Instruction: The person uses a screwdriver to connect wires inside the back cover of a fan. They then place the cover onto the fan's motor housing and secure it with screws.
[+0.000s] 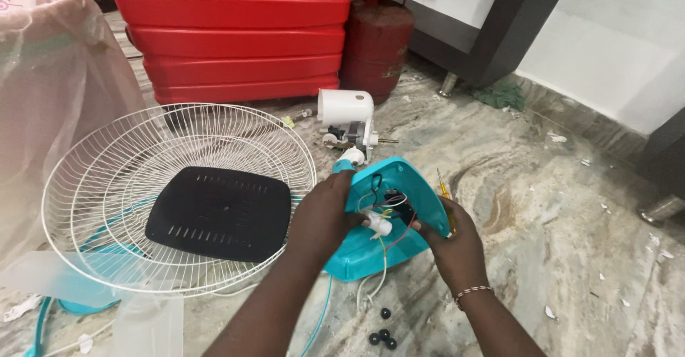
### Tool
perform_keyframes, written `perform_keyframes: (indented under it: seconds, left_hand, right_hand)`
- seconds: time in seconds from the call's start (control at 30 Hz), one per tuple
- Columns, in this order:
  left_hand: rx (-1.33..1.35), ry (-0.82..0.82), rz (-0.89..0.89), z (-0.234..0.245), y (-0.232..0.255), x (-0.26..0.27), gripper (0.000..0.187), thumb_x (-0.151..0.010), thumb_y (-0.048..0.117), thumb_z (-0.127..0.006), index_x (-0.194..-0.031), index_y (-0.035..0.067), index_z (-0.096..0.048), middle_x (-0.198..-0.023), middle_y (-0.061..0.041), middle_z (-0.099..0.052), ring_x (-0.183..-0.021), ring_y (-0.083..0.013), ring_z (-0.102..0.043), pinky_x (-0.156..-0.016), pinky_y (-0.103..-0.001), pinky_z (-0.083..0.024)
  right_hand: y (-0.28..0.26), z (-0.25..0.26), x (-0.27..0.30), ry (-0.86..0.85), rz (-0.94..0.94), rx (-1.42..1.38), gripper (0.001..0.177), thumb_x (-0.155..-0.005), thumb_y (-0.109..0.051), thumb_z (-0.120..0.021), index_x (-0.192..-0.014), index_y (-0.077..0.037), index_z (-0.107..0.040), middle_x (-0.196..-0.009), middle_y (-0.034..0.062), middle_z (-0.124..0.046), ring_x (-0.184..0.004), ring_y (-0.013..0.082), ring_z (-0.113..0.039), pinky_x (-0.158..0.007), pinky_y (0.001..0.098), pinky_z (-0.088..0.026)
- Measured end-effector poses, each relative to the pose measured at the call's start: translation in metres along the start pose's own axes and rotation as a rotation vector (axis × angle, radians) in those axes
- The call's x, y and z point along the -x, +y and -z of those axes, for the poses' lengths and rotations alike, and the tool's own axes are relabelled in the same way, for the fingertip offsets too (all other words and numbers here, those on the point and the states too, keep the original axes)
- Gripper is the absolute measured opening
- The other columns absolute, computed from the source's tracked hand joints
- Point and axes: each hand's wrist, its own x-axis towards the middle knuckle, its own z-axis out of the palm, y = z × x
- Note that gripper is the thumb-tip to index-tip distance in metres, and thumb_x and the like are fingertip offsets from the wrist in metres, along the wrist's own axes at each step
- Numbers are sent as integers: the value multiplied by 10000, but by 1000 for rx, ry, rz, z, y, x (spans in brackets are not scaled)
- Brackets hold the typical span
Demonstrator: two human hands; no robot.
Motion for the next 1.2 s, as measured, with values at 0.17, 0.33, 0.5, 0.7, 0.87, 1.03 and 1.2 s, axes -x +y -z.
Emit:
perform_keyframes:
  seconds: [0.17,0.33,0.5,0.7,0.87,1.03,1.2]
  left_hand:
    - [114,0,-49,5,-16,5,769,-666,109,-869,-1349,97,-516,-1201,-171,-661,-1141,-390,-621,-903,-477,-508]
    - [80,27,-70,3,-14,7,762,-687,116,-866,-1358,95,-506,-1227,-163,-656,-1153,-386,-620,-906,-479,-507]
    - [126,-50,-22,11,-6,4,858,-569,204,-946,-1328,119,-556,-1178,-160,-654,-1104,-365,-641,-906,-452,-523]
    - [51,35,48,8,6,6,725,-646,280,-938,-1247,98,-577,-1139,-153,-680,-1064,-366,-663,-866,-475,-525]
    - [75,2,7,11,1,2,737,-602,221,-944,-1236,101,-588,-1107,-157,-678,-1040,-376,-657,-831,-482,-525]
    - [66,66,2,9,-2,7,754,-572,172,-947,-1211,79,-557,-1095,-159,-679,-1038,-387,-653,-824,-497,-514]
    - [33,37,-1,3,-3,6,803,-603,184,-952,-1276,82,-526,-1134,-176,-665,-1063,-402,-640,-856,-496,-509]
  right_hand:
    - [-3,0,5,-30,-28,11,654,-780,-267,-836,-1356,-66,-603,-1226,87,-731,-1108,176,-693,-951,331,-532]
    - [-2,3,7,-47,-93,-23,637,-786,-241,-834,-1356,-68,-607,-1216,83,-743,-1099,173,-702,-952,331,-538]
    - [4,-1,5,-45,-87,-111,620,-796,-195,-798,-1368,-68,-598,-1235,82,-726,-1094,168,-690,-934,325,-546]
    - [6,-2,4,-29,-87,-97,599,-817,-178,-777,-1375,-61,-593,-1244,78,-724,-1102,163,-685,-959,319,-521]
    - [11,-2,4,-35,-109,-136,575,-828,-177,-764,-1364,-59,-594,-1225,75,-725,-1093,154,-685,-941,318,-537]
    - [11,-5,6,-76,-109,-189,540,-854,-164,-750,-1363,-55,-607,-1208,82,-740,-1089,155,-680,-954,318,-524]
    - [12,-3,6,-75,-113,-182,545,-845,-148,-748,-1364,-54,-611,-1205,71,-740,-1103,156,-683,-954,316,-528]
